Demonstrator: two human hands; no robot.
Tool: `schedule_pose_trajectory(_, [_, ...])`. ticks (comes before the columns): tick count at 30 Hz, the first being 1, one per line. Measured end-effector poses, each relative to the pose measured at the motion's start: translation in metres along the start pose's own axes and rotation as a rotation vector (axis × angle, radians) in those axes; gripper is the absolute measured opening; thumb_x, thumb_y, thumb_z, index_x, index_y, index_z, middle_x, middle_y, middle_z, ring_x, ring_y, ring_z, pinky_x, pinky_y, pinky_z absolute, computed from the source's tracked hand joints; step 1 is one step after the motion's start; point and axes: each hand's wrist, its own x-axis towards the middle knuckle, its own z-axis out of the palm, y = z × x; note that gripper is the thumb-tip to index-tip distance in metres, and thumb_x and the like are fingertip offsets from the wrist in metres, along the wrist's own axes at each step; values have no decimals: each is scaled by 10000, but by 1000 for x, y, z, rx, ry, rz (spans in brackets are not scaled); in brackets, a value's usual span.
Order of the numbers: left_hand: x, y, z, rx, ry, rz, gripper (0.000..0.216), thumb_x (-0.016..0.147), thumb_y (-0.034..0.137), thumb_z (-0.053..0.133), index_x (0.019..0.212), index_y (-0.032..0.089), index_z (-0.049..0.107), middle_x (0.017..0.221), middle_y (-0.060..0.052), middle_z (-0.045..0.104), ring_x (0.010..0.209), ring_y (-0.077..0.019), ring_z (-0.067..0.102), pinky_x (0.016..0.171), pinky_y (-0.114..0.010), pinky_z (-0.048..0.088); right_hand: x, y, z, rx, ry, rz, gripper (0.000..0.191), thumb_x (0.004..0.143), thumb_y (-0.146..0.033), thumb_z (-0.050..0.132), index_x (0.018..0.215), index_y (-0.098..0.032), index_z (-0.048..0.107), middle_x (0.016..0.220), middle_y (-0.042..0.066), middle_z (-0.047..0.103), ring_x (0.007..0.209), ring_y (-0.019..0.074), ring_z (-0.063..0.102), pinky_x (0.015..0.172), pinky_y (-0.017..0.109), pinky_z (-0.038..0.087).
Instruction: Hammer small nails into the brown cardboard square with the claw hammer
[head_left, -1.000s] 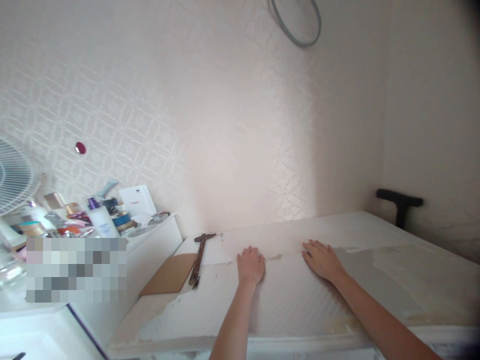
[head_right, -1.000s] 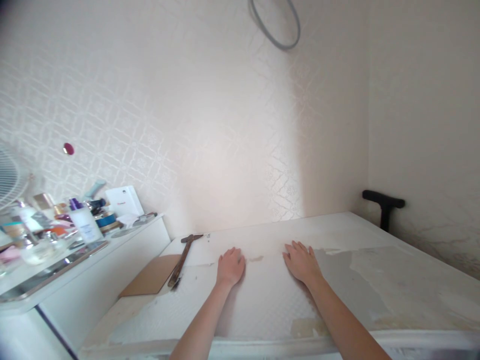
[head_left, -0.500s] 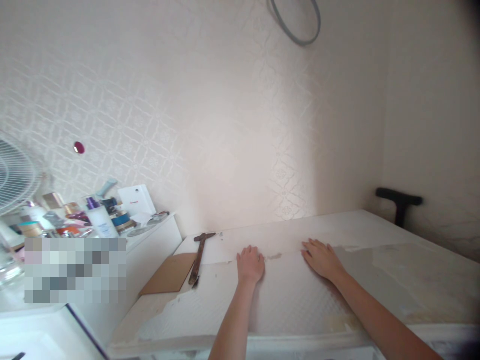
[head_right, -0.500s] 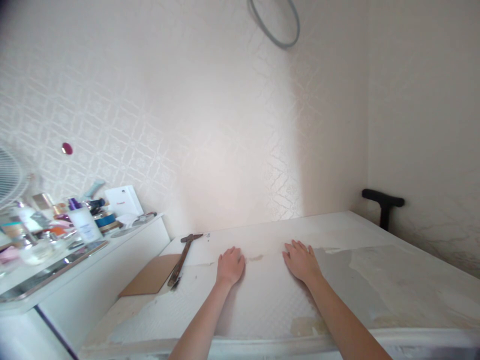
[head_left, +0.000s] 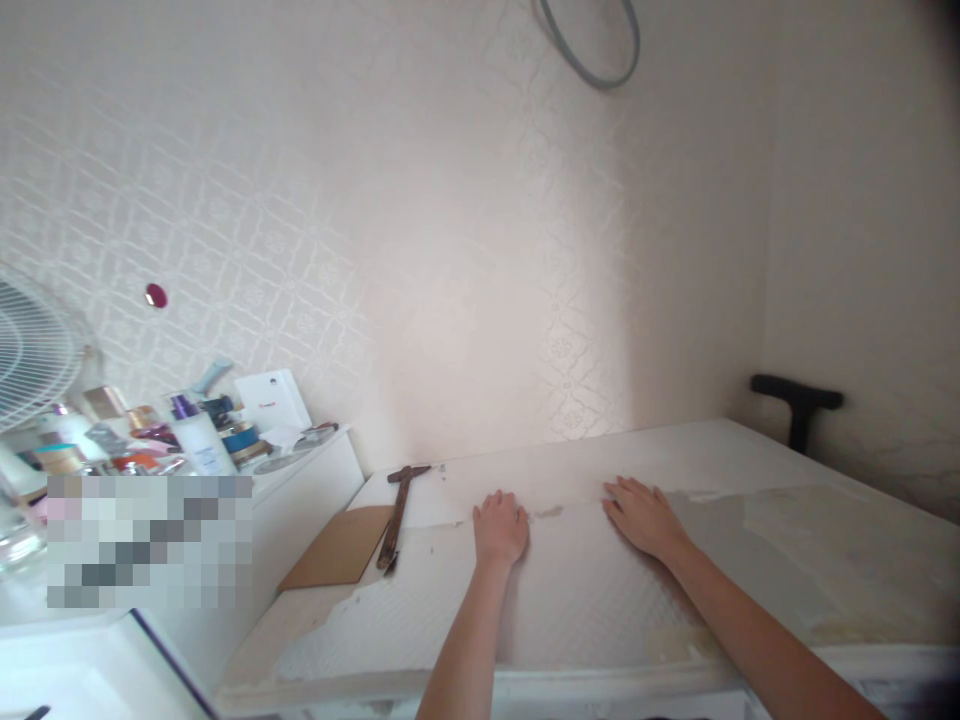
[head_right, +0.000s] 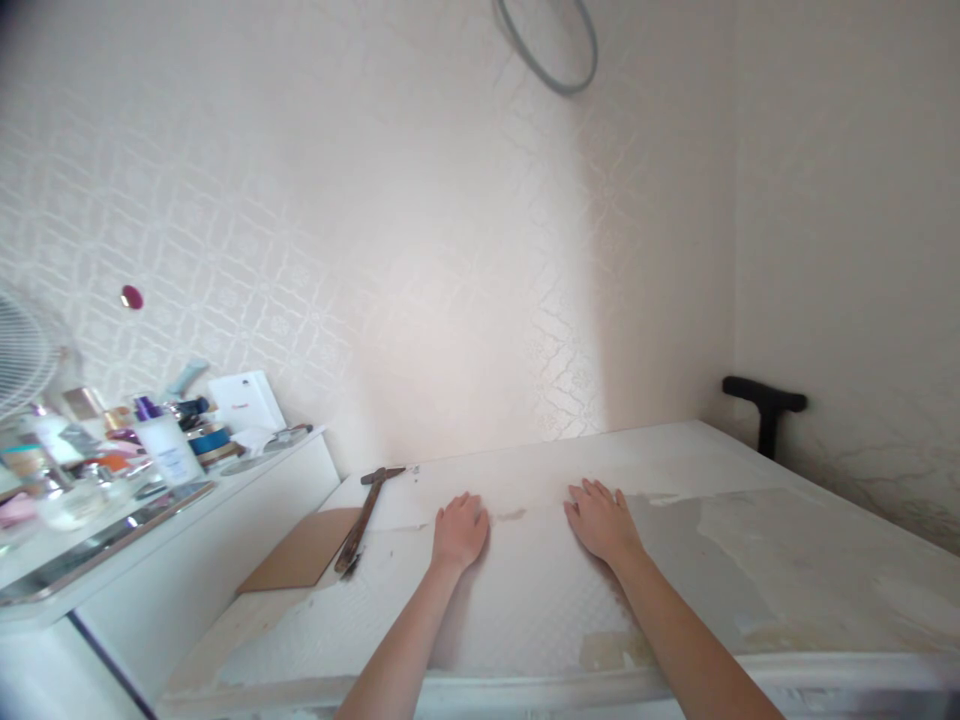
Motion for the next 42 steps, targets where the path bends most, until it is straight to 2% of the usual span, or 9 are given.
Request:
schedule_pose_trajectory(5, [-3,2,-4,-4,2,8,439,940,323,294,1276,163,526,1432,-123,442,1338,-248,373,1115,-464,246,0,-1,-1,1,0,6,511,921,-333,269,1312,-143,538,1426,154,447,1326,280,368,1064,525,246])
schedule_pose_trajectory(14, [0,-1,2,-2,17,20,429,942,328,287,1257,172,534,1409,-122,468,1323,-249,393,1108,-467,257,0,0,0,-2,3,0,506,919,-338,279,1312,-152,539,1422,151,454,1322,278,374,1063,520,249])
schedule_pose_trajectory(24, [-2,1,-2,-4,9,13,434,935,321,288,1253,163,538,1418,-117,460,1327,-252,384,1110,-472,253,-1,0,-2,-1,-3,-5,504,923,-332,277,1306,-138,542,1428,160,443,1327,286,369,1066,528,247])
schedule_pose_trajectory(42, [1,-1,3,-1,12,11,442,940,331,286,1276,171,525,1428,-117,448,1342,-252,367,1115,-464,239,0,0,-2,-1,-8,-5,502,925,-334,279,1308,-140,539,1425,155,448,1332,279,360,1071,522,240])
